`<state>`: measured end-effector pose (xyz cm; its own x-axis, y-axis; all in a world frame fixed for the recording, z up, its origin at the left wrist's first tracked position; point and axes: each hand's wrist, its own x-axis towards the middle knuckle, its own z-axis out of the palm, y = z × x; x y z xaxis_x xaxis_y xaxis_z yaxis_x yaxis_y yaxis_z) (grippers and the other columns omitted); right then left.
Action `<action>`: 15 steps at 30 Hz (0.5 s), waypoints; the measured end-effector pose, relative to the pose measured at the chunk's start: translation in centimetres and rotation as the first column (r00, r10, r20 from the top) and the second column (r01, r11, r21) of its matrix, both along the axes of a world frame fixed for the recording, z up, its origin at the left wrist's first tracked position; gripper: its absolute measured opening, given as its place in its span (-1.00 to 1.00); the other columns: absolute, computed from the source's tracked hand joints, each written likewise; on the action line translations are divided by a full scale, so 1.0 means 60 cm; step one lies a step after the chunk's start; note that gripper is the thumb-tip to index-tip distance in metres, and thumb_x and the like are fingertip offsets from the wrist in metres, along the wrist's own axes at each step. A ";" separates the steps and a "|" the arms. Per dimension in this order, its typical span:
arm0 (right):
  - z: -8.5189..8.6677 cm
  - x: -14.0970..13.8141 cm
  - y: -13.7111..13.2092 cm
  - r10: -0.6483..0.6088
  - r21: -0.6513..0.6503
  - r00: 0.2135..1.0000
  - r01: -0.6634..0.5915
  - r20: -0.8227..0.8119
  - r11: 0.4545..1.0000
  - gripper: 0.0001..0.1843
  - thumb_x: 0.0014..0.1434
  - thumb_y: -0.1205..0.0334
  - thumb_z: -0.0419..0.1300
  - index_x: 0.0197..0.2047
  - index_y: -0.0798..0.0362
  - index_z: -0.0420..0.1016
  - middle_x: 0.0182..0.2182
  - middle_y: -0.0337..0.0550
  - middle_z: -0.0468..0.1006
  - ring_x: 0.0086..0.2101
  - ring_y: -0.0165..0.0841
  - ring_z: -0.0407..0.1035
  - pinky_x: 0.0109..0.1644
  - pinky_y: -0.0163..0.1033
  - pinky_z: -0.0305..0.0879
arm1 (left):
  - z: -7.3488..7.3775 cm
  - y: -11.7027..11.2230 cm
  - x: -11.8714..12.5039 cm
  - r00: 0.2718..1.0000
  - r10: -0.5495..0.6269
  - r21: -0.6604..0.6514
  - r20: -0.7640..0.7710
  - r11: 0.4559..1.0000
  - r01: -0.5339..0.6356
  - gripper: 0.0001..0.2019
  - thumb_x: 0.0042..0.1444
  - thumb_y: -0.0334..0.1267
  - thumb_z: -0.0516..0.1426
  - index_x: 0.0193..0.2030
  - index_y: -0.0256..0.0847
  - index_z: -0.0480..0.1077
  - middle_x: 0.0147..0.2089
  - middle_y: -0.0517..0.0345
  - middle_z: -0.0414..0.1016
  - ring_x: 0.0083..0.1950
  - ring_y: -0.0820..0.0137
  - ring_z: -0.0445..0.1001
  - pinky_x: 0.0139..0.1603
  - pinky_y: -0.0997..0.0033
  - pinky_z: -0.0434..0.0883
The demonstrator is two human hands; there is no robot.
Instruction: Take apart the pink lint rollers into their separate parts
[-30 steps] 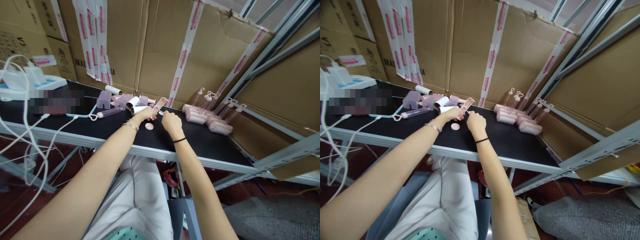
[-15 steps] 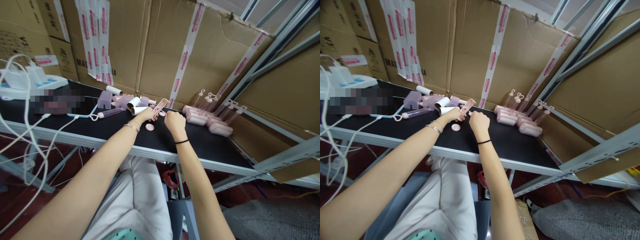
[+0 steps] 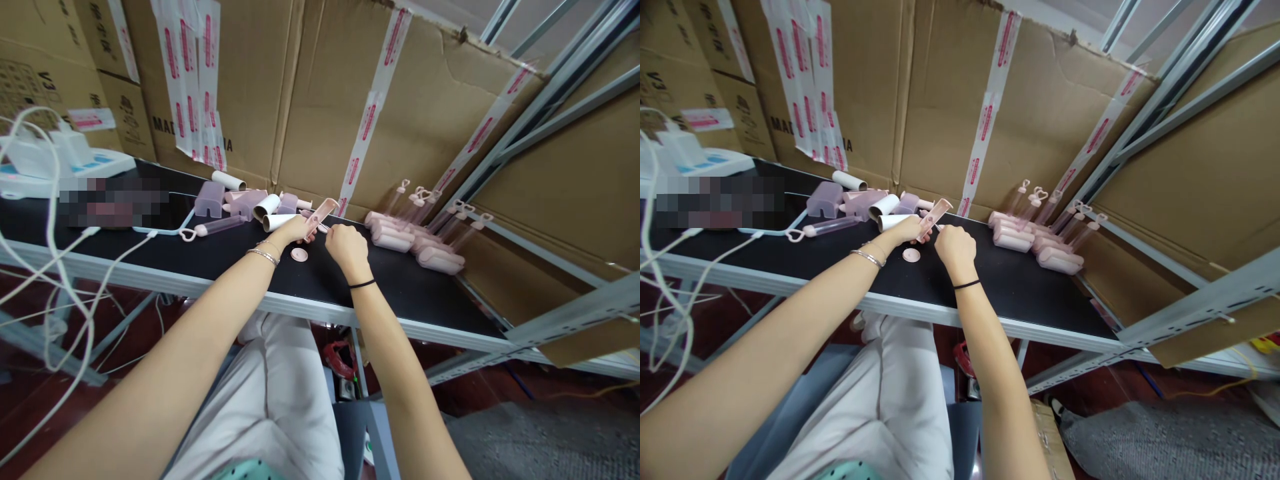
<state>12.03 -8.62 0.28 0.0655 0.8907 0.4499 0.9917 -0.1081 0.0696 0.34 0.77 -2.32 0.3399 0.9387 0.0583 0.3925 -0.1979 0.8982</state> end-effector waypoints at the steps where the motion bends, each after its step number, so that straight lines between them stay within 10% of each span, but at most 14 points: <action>1: 0.000 0.001 0.000 -0.003 0.002 1.000 0.003 -0.004 1.000 -0.65 0.23 0.20 -0.13 -0.23 0.10 0.46 -0.29 0.05 0.52 -0.26 -0.16 0.46 -0.21 -0.14 0.33 | -0.001 0.001 0.000 1.000 -0.003 -0.005 0.006 1.000 0.003 -0.57 0.18 0.04 -0.05 -0.45 -0.31 0.31 -0.50 0.06 0.42 -0.61 0.54 0.33 -0.64 0.57 0.18; 15: -0.015 0.005 0.015 0.046 -0.049 0.997 -0.043 0.056 0.998 -0.65 0.28 0.16 -0.21 -0.14 0.06 0.35 -0.30 0.01 0.52 -0.26 -0.17 0.47 -0.22 -0.14 0.33 | -0.004 0.006 -0.009 0.994 -0.107 0.026 0.015 0.994 0.107 -0.57 0.18 0.04 -0.06 -0.51 -0.29 0.24 -0.62 0.16 0.29 -0.67 0.56 0.25 -0.67 0.57 0.14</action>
<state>12.33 -7.73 -0.62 0.0007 0.9129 0.4082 0.9897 -0.0592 0.1305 -0.17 1.11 -2.55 0.4369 0.8952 0.0879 0.3530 -0.2606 0.8986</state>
